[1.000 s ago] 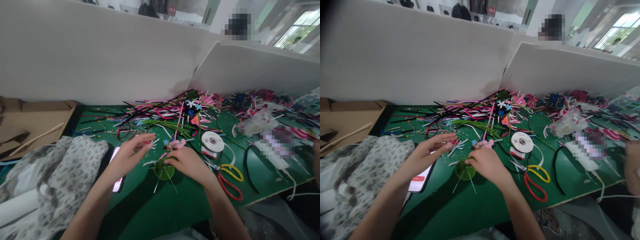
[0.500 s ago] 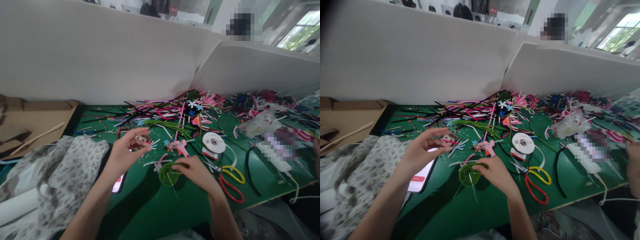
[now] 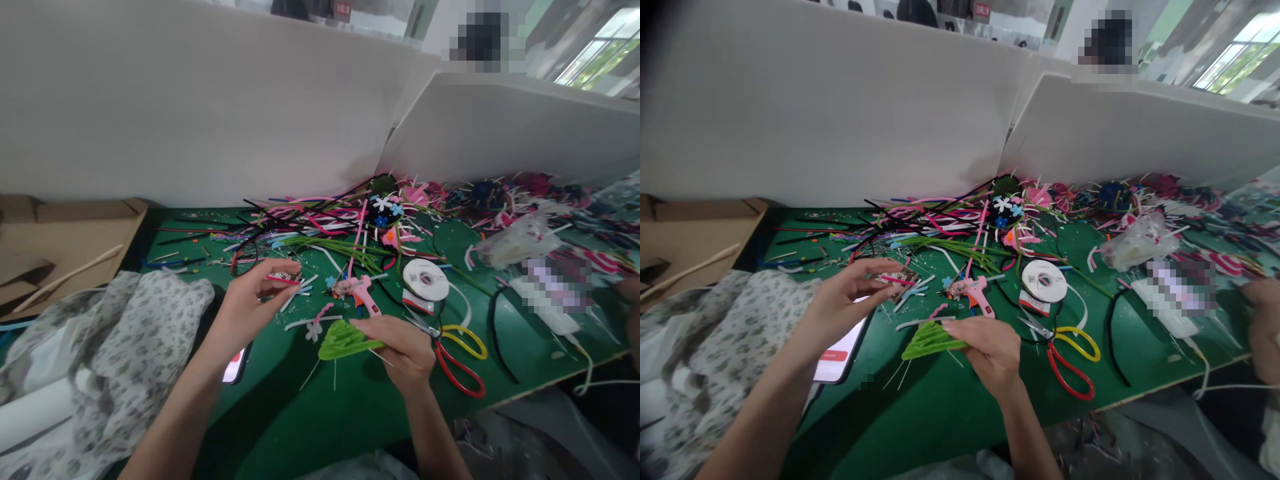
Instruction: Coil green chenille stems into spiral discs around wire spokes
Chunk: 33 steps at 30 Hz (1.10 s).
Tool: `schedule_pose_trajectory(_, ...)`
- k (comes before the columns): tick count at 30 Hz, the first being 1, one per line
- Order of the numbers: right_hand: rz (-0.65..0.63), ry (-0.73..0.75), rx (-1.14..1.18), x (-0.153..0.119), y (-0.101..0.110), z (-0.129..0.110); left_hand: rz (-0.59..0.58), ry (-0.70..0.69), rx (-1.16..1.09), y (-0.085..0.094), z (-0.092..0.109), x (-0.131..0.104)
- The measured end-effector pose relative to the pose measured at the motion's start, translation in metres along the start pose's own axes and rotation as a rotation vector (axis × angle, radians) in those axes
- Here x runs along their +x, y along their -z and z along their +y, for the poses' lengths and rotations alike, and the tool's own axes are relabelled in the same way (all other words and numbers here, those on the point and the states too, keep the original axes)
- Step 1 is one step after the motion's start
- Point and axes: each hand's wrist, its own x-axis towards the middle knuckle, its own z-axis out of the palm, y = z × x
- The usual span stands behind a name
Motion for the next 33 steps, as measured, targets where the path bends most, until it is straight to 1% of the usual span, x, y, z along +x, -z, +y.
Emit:
schedule_pose_trajectory(4, 0.030, 0.110, -0.119, -0.004, 0.000, -0.005, 0.017, -0.024, 0.031, 0.000, -0.001, 0.001)
schedule_pose_trajectory(8, 0.066, 0.168, -0.229, -0.001, 0.001, -0.012, 0.035, -0.062, 0.084, 0.001, 0.001, 0.001)
schedule_pose_trajectory(10, 0.056, 0.195, -0.247, 0.004, 0.001, -0.017, 0.016, -0.051, 0.111, 0.002, 0.003, 0.000)
schedule_pose_trajectory(13, 0.029, 0.238, -0.268, 0.011, 0.000, -0.023, -0.044, -0.008, 0.146, 0.002, 0.005, -0.002)
schedule_pose_trajectory(16, 0.007, 0.257, -0.319, 0.010, 0.001, -0.026, -0.072, 0.007, 0.175, 0.002, 0.003, -0.003)
schedule_pose_trajectory(18, -0.024, 0.264, -0.354, 0.007, 0.001, -0.025, -0.035, -0.034, 0.177, 0.001, 0.001, -0.002)
schedule_pose_trajectory(20, -0.054, 0.282, -0.383, 0.003, 0.002, -0.022, 0.013, -0.121, 0.191, 0.001, 0.000, -0.001)
schedule_pose_trajectory(22, -0.086, 0.291, -0.415, 0.002, 0.002, -0.018, 0.031, -0.223, 0.227, 0.001, 0.002, -0.002)
schedule_pose_trajectory(23, -0.109, 0.282, -0.435, 0.003, 0.001, -0.017, 0.020, -0.265, 0.250, 0.002, 0.004, -0.003)
schedule_pose_trajectory(25, -0.180, 0.213, -0.485, 0.007, -0.001, -0.013, -0.047, -0.325, 0.292, 0.003, 0.009, -0.006)
schedule_pose_trajectory(28, -0.354, 0.007, -0.583, 0.018, -0.006, -0.006, -0.206, -0.349, 0.375, 0.003, 0.014, -0.012)
schedule_pose_trajectory(29, -0.418, -0.066, -0.611, 0.022, -0.008, -0.004, -0.242, -0.349, 0.409, 0.002, 0.014, -0.013)
schedule_pose_trajectory(31, -0.552, -0.173, -0.644, 0.031, -0.011, -0.002, -0.263, -0.335, 0.478, -0.002, 0.012, -0.014)
schedule_pose_trajectory(33, -0.666, -0.228, -0.659, 0.040, -0.014, -0.001, -0.254, -0.304, 0.529, -0.006, 0.010, -0.013)
